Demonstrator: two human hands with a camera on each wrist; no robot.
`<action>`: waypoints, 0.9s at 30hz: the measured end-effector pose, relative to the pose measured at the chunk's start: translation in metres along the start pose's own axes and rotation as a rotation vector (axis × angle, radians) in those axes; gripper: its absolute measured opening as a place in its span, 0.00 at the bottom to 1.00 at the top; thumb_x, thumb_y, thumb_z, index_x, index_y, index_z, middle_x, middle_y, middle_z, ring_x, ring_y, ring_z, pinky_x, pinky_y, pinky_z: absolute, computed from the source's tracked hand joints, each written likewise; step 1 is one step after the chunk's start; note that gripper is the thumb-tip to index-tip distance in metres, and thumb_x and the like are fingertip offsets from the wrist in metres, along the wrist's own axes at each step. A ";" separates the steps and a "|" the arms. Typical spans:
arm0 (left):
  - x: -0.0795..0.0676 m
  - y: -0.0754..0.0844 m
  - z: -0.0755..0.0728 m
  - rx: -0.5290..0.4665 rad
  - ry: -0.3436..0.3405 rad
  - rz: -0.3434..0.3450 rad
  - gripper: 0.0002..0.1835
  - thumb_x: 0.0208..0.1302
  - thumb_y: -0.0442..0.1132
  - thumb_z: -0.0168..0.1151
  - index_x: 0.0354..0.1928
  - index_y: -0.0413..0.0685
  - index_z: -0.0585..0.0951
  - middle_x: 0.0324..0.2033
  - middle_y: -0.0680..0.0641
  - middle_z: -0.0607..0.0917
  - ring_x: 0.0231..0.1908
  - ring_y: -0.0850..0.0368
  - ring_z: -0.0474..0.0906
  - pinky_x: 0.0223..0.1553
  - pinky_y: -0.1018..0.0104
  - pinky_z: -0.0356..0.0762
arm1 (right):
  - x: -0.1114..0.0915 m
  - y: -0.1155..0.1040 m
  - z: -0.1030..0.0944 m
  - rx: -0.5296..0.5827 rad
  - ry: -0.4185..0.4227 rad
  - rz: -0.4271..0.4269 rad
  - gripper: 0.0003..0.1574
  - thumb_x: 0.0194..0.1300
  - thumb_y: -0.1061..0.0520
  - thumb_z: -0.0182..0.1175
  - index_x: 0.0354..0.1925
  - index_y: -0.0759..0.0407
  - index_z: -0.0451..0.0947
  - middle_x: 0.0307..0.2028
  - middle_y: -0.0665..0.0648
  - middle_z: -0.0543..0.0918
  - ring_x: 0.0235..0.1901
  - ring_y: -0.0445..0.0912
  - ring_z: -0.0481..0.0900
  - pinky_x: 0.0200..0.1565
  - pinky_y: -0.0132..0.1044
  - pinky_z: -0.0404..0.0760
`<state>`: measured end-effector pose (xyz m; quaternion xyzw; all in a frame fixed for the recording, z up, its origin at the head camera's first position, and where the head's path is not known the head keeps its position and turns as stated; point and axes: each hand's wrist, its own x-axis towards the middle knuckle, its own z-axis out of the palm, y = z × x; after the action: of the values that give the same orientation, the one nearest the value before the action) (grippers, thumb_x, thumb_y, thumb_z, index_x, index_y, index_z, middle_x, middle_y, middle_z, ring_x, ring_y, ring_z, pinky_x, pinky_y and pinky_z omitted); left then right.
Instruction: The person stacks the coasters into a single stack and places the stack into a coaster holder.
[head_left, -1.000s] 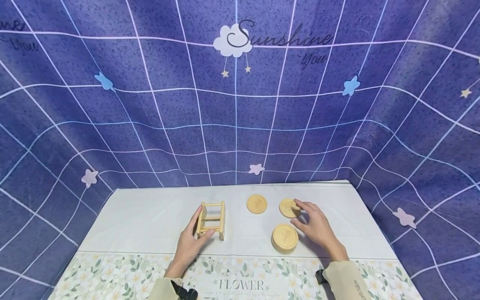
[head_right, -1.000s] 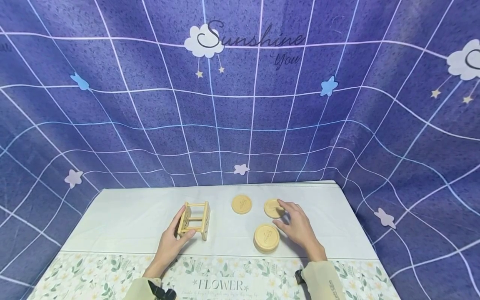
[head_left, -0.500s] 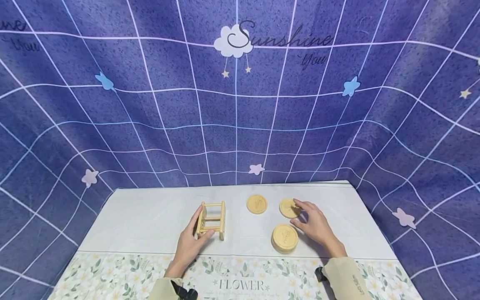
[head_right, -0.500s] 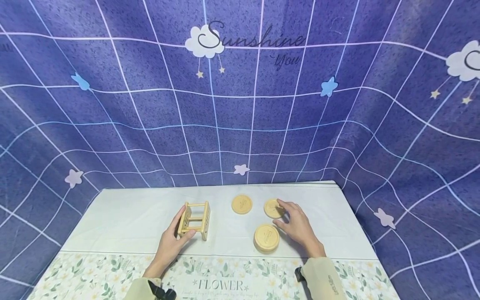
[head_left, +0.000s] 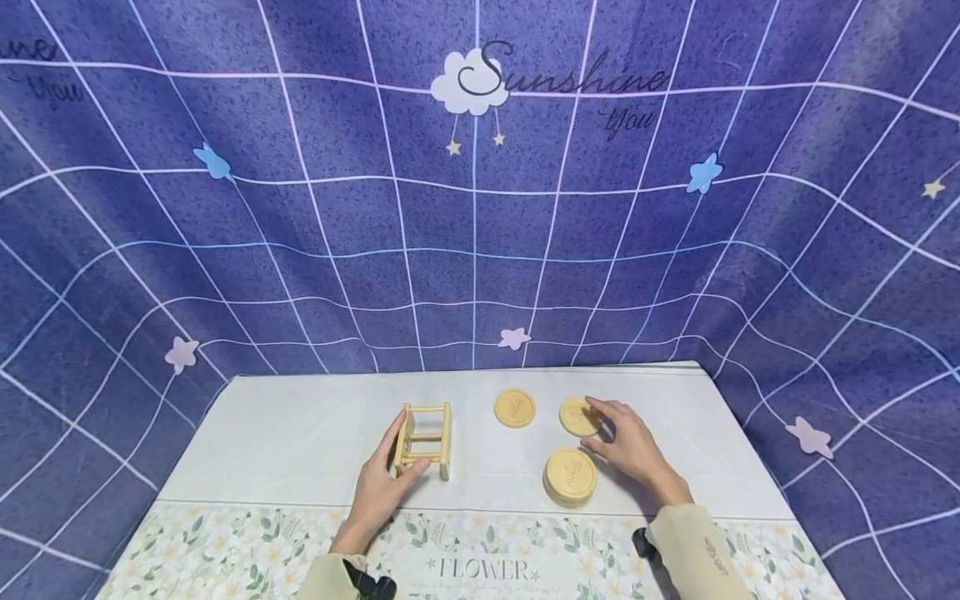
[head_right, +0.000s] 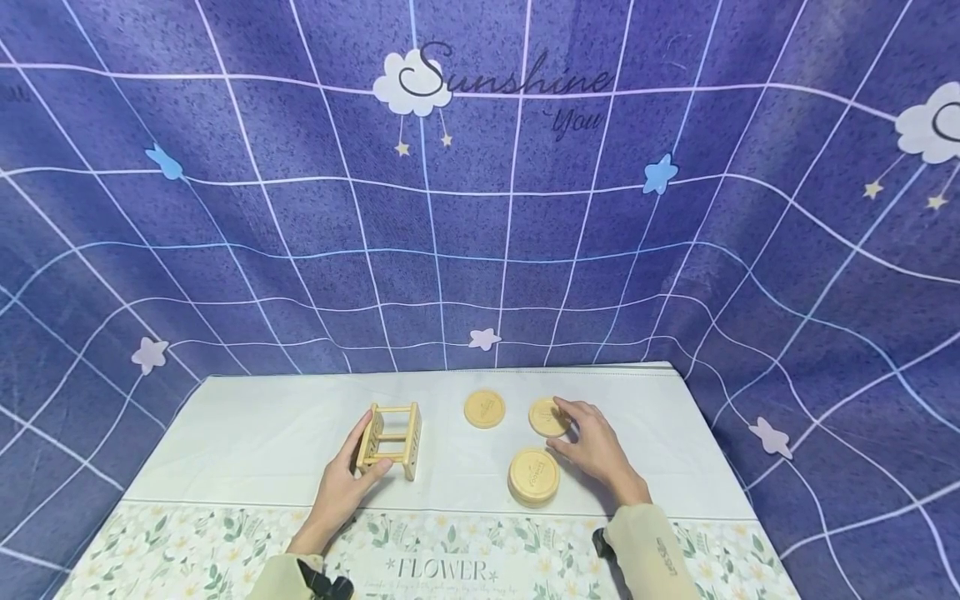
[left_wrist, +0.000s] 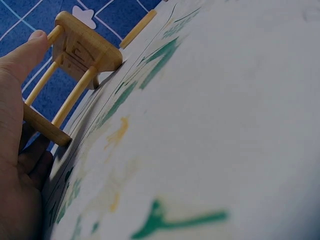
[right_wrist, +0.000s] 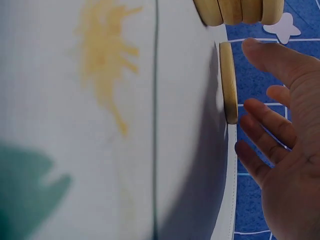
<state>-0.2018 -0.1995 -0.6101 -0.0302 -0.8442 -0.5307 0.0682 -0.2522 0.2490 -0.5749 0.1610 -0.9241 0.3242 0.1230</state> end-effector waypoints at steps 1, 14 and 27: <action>0.000 0.000 0.000 -0.003 0.000 0.002 0.53 0.71 0.55 0.78 0.90 0.73 0.58 0.85 0.49 0.66 0.85 0.42 0.60 0.87 0.41 0.54 | 0.001 0.001 0.000 -0.003 -0.002 -0.001 0.48 0.57 0.60 0.86 0.73 0.66 0.79 0.58 0.65 0.88 0.61 0.65 0.84 0.71 0.68 0.79; 0.000 0.000 0.000 -0.017 0.004 0.006 0.52 0.70 0.55 0.79 0.89 0.77 0.58 0.85 0.49 0.65 0.85 0.41 0.60 0.87 0.39 0.54 | 0.008 0.006 0.002 -0.034 -0.032 -0.031 0.49 0.56 0.59 0.87 0.73 0.67 0.80 0.63 0.67 0.86 0.65 0.67 0.81 0.71 0.68 0.78; 0.001 -0.002 0.001 -0.003 0.014 0.016 0.52 0.71 0.55 0.78 0.89 0.75 0.58 0.85 0.47 0.66 0.84 0.39 0.60 0.86 0.36 0.54 | 0.011 0.010 0.004 -0.047 -0.085 0.005 0.53 0.56 0.58 0.87 0.76 0.66 0.76 0.68 0.71 0.82 0.69 0.70 0.79 0.74 0.69 0.75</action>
<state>-0.2033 -0.1995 -0.6124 -0.0334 -0.8426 -0.5317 0.0783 -0.2668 0.2515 -0.5801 0.1691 -0.9362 0.2957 0.0866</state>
